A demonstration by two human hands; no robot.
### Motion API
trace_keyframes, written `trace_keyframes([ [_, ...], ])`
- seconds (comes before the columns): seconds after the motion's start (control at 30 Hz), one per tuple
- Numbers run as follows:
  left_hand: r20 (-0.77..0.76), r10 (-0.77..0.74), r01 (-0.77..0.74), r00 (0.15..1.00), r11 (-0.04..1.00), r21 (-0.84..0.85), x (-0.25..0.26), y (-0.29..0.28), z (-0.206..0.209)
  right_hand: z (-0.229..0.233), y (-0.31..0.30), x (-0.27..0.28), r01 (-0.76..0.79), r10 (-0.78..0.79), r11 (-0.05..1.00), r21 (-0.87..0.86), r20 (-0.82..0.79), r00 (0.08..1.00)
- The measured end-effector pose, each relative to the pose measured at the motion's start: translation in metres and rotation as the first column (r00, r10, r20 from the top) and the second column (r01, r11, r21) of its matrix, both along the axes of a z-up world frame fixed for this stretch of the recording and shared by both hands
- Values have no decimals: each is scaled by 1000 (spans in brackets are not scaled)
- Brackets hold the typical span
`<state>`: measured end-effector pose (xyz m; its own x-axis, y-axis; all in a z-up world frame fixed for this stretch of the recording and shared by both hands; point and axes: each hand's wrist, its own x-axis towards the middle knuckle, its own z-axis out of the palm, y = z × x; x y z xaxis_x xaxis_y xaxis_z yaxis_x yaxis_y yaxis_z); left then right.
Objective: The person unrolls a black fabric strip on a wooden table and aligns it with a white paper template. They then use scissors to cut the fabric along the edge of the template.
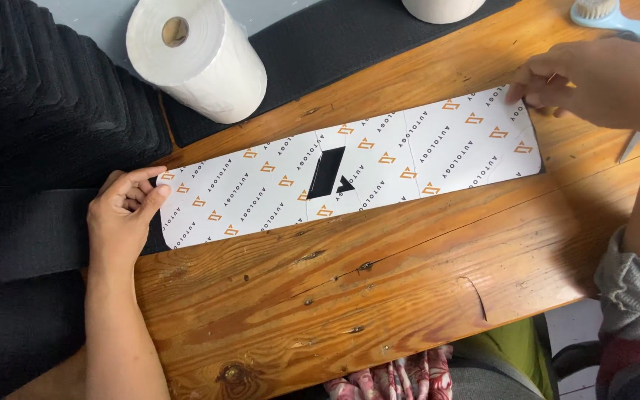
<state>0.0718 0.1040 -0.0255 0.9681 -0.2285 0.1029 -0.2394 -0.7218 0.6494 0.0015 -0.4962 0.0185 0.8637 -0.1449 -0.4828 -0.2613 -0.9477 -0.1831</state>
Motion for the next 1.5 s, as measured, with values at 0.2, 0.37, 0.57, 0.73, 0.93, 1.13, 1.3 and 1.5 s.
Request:
trace_keyframes([
  [0.2,-2,-11,11,1000,1000,-9,1,1,-1,-21,-20,3,-20,18,998,67,30,999],
  [0.37,11,-16,16,1000,1000,1,0,0,0,-17,4,2,24,-24,1000,12,-3,1000],
  [0.57,-6,-3,2,1000,999,-32,1,2,-2,-23,-2,3,-16,17,1000,-10,53,998],
  [0.73,-28,23,-24,999,999,-46,1,-2,-1,-36,-15,-4,-86,82,996,38,104,991],
  [0.93,-19,29,-30,999,999,-38,-2,-11,0,-76,-52,-6,-211,234,972,-101,383,893],
  [1.13,-29,34,-36,999,995,-97,-15,-36,0,-161,-114,22,-407,169,877,254,631,757],
  [1.3,29,57,-56,998,998,-24,-25,-52,-5,-123,-55,14,-503,309,859,98,683,661],
  [1.5,85,46,-46,995,999,1,-30,-62,-14,-54,73,2,-569,442,818,-81,722,532],
])
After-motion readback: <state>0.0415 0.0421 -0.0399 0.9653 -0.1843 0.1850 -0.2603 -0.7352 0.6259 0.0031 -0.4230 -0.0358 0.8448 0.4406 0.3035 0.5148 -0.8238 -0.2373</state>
